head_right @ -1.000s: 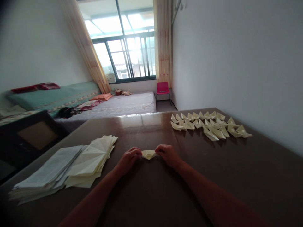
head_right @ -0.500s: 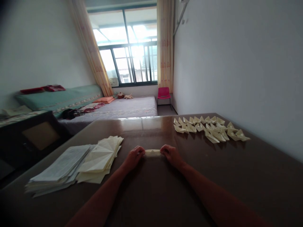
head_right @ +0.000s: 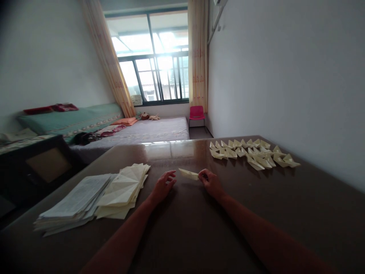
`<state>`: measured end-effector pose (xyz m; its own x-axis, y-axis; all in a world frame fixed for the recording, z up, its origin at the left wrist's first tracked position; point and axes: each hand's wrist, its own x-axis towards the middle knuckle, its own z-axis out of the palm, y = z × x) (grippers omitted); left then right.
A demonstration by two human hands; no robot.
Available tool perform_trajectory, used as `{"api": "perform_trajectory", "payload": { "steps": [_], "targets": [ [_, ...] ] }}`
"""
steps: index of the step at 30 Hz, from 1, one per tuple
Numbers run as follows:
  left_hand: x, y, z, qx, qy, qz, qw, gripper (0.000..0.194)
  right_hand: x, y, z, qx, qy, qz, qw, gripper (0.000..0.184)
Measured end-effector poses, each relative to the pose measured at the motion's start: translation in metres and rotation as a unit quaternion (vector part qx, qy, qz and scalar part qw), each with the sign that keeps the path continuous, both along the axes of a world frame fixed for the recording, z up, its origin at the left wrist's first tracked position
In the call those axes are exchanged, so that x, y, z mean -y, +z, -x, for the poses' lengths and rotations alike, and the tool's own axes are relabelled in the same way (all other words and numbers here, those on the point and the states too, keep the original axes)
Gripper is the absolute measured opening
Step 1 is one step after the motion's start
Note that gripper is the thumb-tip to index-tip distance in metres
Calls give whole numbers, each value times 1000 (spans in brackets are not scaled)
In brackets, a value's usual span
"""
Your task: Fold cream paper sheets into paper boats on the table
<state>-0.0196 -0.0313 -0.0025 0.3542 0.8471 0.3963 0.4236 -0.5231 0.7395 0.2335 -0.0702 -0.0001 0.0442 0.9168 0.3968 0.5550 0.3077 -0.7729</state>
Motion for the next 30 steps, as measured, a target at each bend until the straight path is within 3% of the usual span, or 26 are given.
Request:
{"api": "perform_trajectory", "payload": {
  "steps": [5,8,10,12,13,15,17,18,20,23,26,30],
  "targets": [
    [-2,-2,0,2,2,4,1000,30,-2,-7,2,-13,1,27,1000,22],
    [-3,-2,0,3,5,6,1000,28,-12,3,8,-81,6,81,993,24],
    [-4,-2,0,4,5,9,1000,26,-23,27,12,-114,14,99,988,26],
    [-4,-3,0,6,3,11,1000,26,-34,65,16,-136,19,84,987,27],
    [-4,-3,0,6,1,11,1000,27,-39,86,17,-154,21,57,986,28],
    [-4,-3,0,8,-1,10,1000,27,-42,122,18,-207,35,-79,975,29],
    [-4,-3,0,9,-1,9,1000,27,-38,138,17,-183,27,-146,972,29],
    [-4,-3,0,9,0,9,1000,26,-34,136,14,-128,43,-121,983,28],
    [-3,-3,0,8,0,8,1000,25,-26,116,3,-6,78,-50,996,25],
    [-3,-3,0,3,2,7,1000,24,-18,71,-37,51,25,-17,998,25],
    [-3,-2,0,-4,5,6,1000,24,-16,38,-104,66,-101,-10,993,25],
    [-6,-2,0,-8,2,11,1000,25,-7,33,-204,75,-326,-35,942,23]
  ]
}}
